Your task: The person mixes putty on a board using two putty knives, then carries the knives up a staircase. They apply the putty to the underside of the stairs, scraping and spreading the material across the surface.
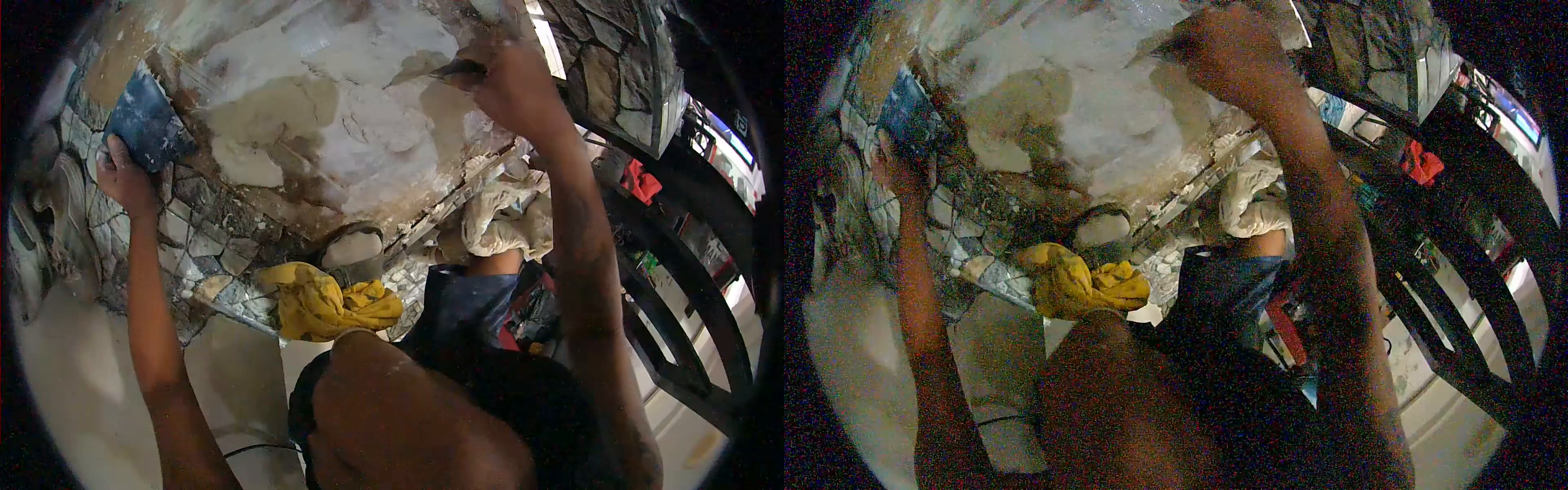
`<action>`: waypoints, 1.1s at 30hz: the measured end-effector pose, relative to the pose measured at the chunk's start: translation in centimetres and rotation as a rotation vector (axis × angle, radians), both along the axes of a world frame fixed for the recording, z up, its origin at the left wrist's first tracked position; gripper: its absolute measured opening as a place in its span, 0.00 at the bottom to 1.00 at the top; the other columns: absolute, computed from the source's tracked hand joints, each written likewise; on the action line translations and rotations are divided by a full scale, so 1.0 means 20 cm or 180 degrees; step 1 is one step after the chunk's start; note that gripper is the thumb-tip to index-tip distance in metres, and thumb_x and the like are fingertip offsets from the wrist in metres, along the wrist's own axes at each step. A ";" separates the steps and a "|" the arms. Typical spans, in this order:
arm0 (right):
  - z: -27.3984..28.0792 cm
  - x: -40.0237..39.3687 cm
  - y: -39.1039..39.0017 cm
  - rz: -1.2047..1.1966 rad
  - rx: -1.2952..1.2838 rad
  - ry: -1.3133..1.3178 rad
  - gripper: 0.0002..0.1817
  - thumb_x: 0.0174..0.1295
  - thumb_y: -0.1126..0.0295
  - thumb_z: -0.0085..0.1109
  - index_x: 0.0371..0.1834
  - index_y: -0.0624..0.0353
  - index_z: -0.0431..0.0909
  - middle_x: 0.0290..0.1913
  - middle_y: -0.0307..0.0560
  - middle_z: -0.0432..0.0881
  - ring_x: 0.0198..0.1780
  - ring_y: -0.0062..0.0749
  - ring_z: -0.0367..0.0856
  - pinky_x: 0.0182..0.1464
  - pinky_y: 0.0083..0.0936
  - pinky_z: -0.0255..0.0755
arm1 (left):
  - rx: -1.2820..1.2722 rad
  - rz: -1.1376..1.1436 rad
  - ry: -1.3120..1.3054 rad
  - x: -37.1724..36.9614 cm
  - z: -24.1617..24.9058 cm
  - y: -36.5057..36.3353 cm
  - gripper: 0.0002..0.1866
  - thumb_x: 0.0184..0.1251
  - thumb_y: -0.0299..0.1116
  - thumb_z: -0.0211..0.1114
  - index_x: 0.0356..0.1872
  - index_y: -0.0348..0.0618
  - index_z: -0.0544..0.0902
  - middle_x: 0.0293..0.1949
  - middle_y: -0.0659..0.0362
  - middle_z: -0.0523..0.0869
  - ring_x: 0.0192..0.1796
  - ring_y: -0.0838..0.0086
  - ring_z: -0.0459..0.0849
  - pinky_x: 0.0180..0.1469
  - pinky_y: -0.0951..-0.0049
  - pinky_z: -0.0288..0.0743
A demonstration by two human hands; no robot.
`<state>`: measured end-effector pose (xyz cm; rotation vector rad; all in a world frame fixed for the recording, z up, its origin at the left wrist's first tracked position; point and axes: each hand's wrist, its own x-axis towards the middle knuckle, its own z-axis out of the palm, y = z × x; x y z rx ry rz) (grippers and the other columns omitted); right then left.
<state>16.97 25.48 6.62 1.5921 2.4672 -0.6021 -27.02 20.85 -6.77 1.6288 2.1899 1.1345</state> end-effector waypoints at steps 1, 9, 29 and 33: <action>0.00 0.03 0.01 -0.0235 -0.0123 0.0167 0.13 0.46 0.70 0.61 0.37 0.58 0.81 0.32 0.51 0.81 0.31 0.41 0.80 0.37 0.32 0.72 | -0.0033 0.0086 -0.0261 0.01 0.00 0.01 0.18 0.67 0.40 0.55 0.27 0.31 0.74 0.23 0.61 0.75 0.27 0.78 0.68 0.30 0.74 0.64; -0.12 0.24 -0.24 -0.1336 -0.0898 0.0764 0.16 0.51 0.66 0.64 0.39 0.66 0.78 0.27 0.49 0.80 0.30 0.25 0.76 0.36 0.27 0.70 | -0.0236 0.0627 -0.1449 -0.01 -0.04 0.00 0.17 0.66 0.40 0.56 0.27 0.34 0.74 0.25 0.60 0.76 0.28 0.78 0.69 0.31 0.73 0.65; 0.39 0.25 -0.52 -0.2686 0.0180 0.2093 0.34 0.55 0.50 0.60 0.53 0.72 0.71 0.36 0.40 0.79 0.37 0.20 0.72 0.43 0.17 0.66 | -0.1902 -0.0761 -0.4358 0.78 0.69 0.02 0.19 0.54 0.35 0.67 0.46 0.39 0.75 0.42 0.56 0.79 0.40 0.71 0.79 0.43 0.71 0.75; 0.40 0.15 -0.52 -0.2125 0.0830 0.2046 0.24 0.60 0.58 0.54 0.50 0.69 0.73 0.43 0.51 0.79 0.42 0.34 0.76 0.46 0.28 0.69 | -0.1830 -0.0249 -0.5548 1.00 0.58 -0.06 0.20 0.55 0.30 0.65 0.49 0.37 0.71 0.43 0.58 0.79 0.41 0.71 0.80 0.44 0.71 0.77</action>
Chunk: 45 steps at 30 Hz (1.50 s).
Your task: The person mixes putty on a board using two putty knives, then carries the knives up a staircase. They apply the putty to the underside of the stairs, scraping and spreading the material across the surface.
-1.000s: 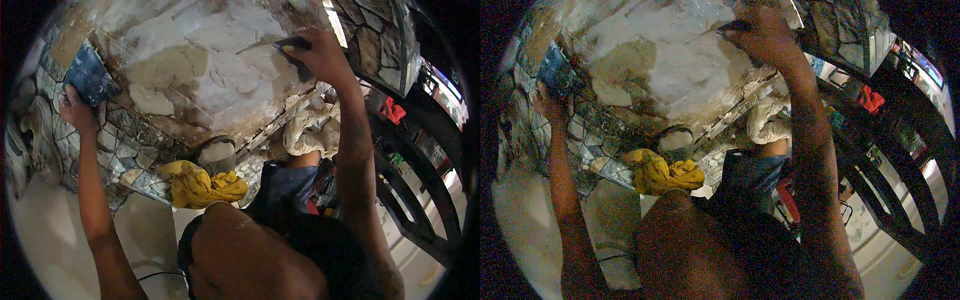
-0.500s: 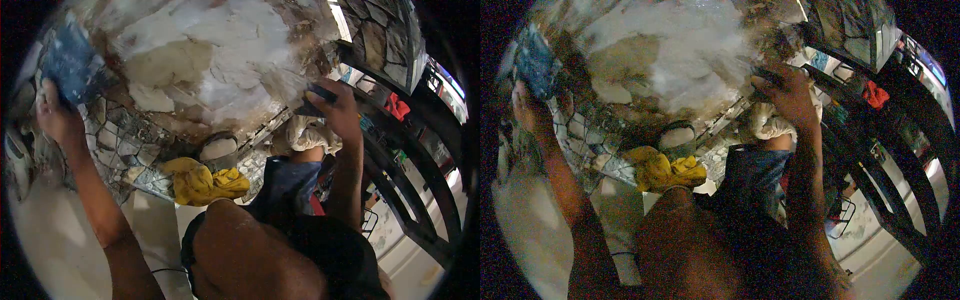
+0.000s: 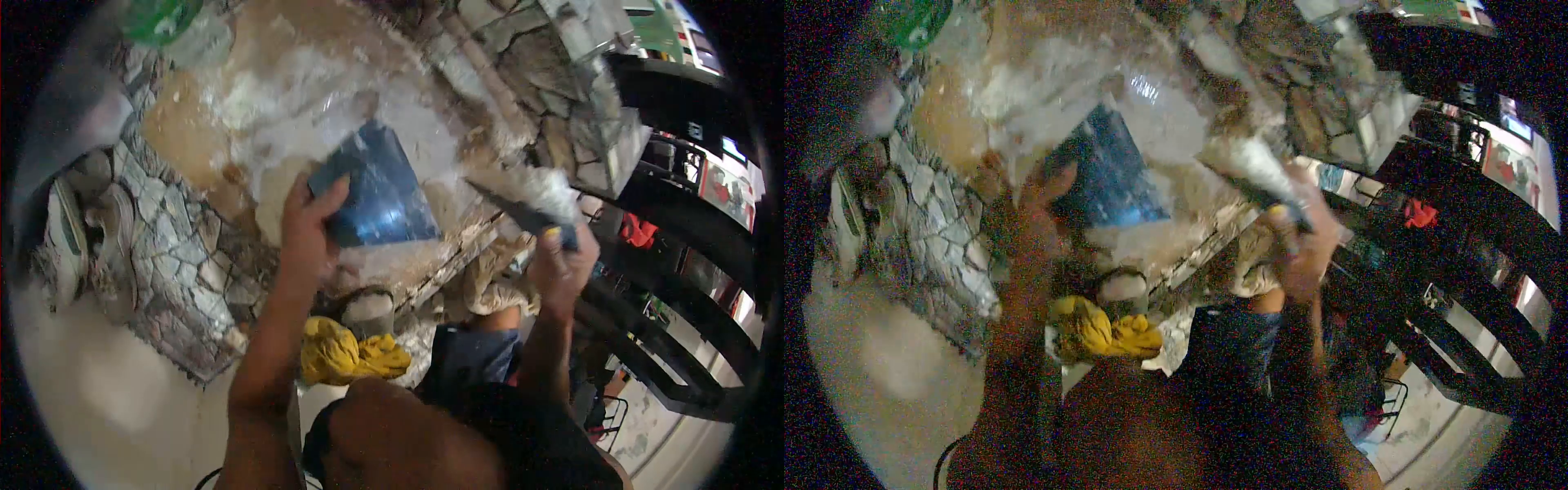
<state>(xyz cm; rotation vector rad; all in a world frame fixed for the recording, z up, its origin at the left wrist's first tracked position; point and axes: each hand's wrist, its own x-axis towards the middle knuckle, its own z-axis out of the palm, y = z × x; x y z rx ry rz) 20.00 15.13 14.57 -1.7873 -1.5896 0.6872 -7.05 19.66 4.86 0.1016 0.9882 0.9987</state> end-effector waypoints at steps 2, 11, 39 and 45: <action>0.04 -0.13 0.03 0.0330 0.0337 0.0001 0.18 0.62 0.64 0.50 0.47 0.68 0.75 0.45 0.56 0.78 0.44 0.43 0.77 0.47 0.34 0.70 | 0.0058 0.0000 -0.0037 0.07 -0.01 -0.02 0.20 0.56 0.28 0.64 0.49 0.37 0.71 0.43 0.58 0.80 0.41 0.71 0.80 0.44 0.71 0.77; 0.05 -0.21 0.04 0.1651 0.0536 -0.0142 0.17 0.52 0.65 0.55 0.44 0.60 0.79 0.43 0.52 0.77 0.48 0.45 0.75 0.58 0.42 0.63 | 0.0028 0.0127 -0.1147 0.23 0.14 -0.05 0.16 0.58 0.27 0.59 0.49 0.34 0.73 0.43 0.53 0.82 0.46 0.64 0.81 0.51 0.64 0.76; 0.10 0.03 -0.08 0.2729 0.1293 -0.0878 0.20 0.44 0.73 0.59 0.45 0.53 0.72 0.42 0.52 0.70 0.39 0.41 0.74 0.45 0.47 0.72 | -0.0430 -0.0767 -0.1229 0.37 0.24 -0.15 0.13 0.63 0.27 0.58 0.48 0.40 0.72 0.42 0.59 0.80 0.42 0.75 0.80 0.45 0.72 0.77; 0.09 0.00 -0.06 0.2536 0.1129 -0.1314 0.22 0.42 0.73 0.58 0.45 0.55 0.71 0.42 0.54 0.70 0.39 0.44 0.74 0.43 0.46 0.73 | -0.0570 -0.0959 -0.1124 0.33 0.32 -0.14 0.14 0.62 0.26 0.59 0.48 0.39 0.71 0.43 0.58 0.79 0.44 0.74 0.80 0.45 0.71 0.77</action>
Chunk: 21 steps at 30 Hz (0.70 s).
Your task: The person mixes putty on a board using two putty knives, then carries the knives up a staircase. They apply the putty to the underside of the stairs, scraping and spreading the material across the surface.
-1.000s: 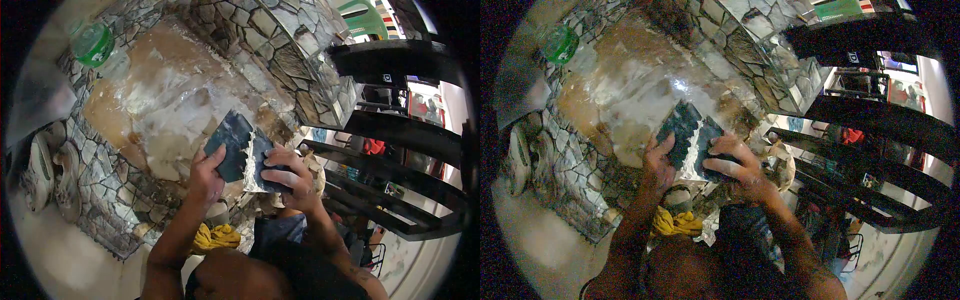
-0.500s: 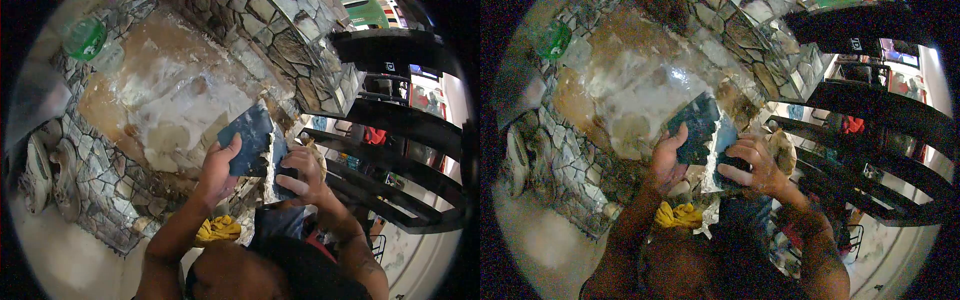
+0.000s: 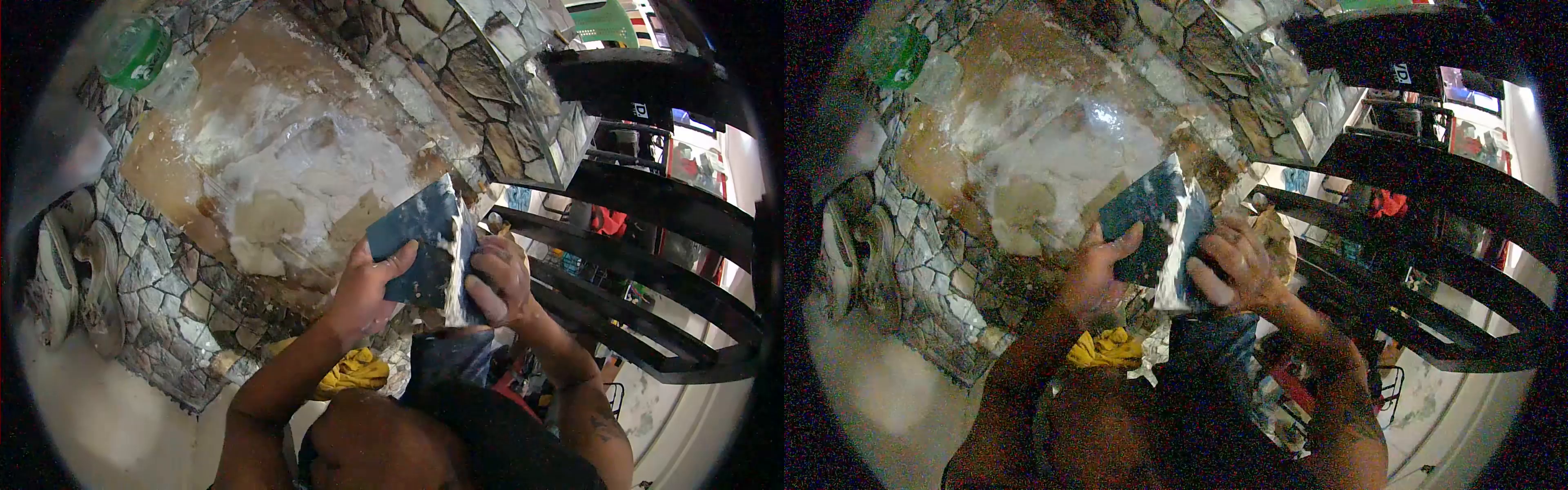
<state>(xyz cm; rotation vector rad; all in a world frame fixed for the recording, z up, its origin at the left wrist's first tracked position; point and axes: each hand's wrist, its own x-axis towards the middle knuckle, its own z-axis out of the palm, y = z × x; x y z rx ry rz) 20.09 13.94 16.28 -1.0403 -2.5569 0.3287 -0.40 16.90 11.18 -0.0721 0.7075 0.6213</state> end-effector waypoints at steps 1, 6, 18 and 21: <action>-0.02 0.00 0.01 0.0004 0.0050 -0.0013 0.23 0.41 0.73 0.59 0.45 0.56 0.71 0.42 0.54 0.70 0.39 0.45 0.74 0.43 0.46 0.73 | -0.0020 0.0101 -0.0169 0.00 -0.01 -0.01 0.14 0.62 0.26 0.59 0.48 0.39 0.71 0.43 0.58 0.79 0.44 0.73 0.80 0.45 0.71 0.77; -0.08 0.03 0.04 -0.0400 -0.0092 -0.0126 0.25 0.39 0.72 0.58 0.47 0.61 0.71 0.44 0.57 0.71 0.43 0.52 0.72 0.45 0.44 0.70 | 0.0660 0.0007 0.0288 -0.01 -0.09 -0.09 0.17 0.62 0.29 0.59 0.53 0.43 0.70 0.45 0.58 0.79 0.46 0.70 0.80 0.47 0.66 0.77; -0.21 -0.02 -0.09 -0.2249 -0.1335 0.1584 0.25 0.52 0.81 0.57 0.54 0.66 0.60 0.45 0.51 0.73 0.45 0.36 0.74 0.48 0.26 0.67 | 0.0585 0.0689 0.0961 -0.10 -0.24 0.02 0.11 0.61 0.27 0.61 0.44 0.40 0.77 0.39 0.61 0.80 0.38 0.77 0.80 0.42 0.75 0.75; -0.24 -0.04 -0.15 -0.2178 -0.1297 0.1816 0.26 0.51 0.82 0.56 0.54 0.67 0.60 0.46 0.53 0.72 0.46 0.35 0.72 0.49 0.27 0.67 | 0.0614 0.0627 0.0886 -0.10 -0.23 0.02 0.11 0.60 0.29 0.62 0.43 0.37 0.77 0.37 0.61 0.81 0.37 0.78 0.80 0.42 0.76 0.74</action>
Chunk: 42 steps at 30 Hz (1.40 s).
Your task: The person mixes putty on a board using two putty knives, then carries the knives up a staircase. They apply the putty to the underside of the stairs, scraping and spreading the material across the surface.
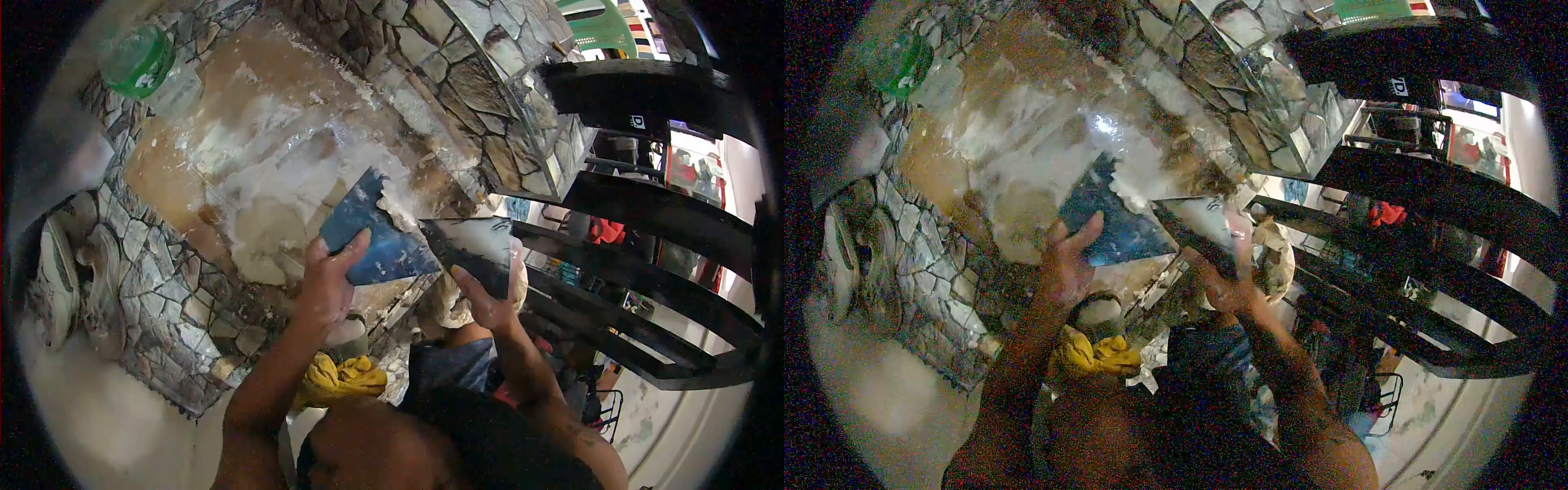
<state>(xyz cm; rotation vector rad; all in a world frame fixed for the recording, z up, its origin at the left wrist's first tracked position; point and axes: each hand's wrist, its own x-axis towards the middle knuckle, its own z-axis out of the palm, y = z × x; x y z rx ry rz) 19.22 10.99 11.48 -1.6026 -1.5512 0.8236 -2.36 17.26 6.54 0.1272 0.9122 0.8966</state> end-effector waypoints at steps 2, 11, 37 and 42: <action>0.00 -0.02 0.02 0.0427 0.0307 -0.0123 0.26 0.50 0.84 0.55 0.55 0.65 0.59 0.48 0.55 0.70 0.48 0.38 0.70 0.48 0.29 0.67 | 0.1211 -0.0544 0.1221 -0.03 0.04 -0.01 0.12 0.59 0.29 0.63 0.43 0.37 0.77 0.37 0.60 0.81 0.37 0.78 0.80 0.41 0.76 0.74; 0.00 -0.03 0.15 0.1221 0.0643 -0.0780 0.29 0.45 0.70 0.64 0.53 0.53 0.65 0.46 0.57 0.66 0.48 0.50 0.69 0.48 0.38 0.66 | -0.0032 -0.0206 -0.0233 0.03 0.16 0.02 0.11 0.59 0.26 0.62 0.43 0.37 0.77 0.38 0.60 0.82 0.38 0.76 0.80 0.42 0.74 0.76; -0.22 -0.01 -0.01 0.0631 -0.0759 -0.0641 0.27 0.42 0.85 0.48 0.51 0.59 0.64 0.47 0.55 0.66 0.49 0.47 0.66 0.55 0.34 0.59 | 0.0543 0.0415 0.0605 0.01 0.08 0.11 0.12 0.55 0.26 0.64 0.41 0.36 0.78 0.35 0.61 0.82 0.36 0.79 0.78 0.41 0.78 0.72; 0.06 -0.05 0.11 0.0931 0.0193 -0.1833 0.22 0.37 0.77 0.58 0.41 0.52 0.71 0.39 0.51 0.67 0.42 0.47 0.69 0.45 0.41 0.63 | 0.0961 0.0124 0.1670 -0.10 0.03 0.14 0.16 0.53 0.28 0.67 0.44 0.37 0.77 0.37 0.61 0.82 0.37 0.74 0.79 0.43 0.73 0.74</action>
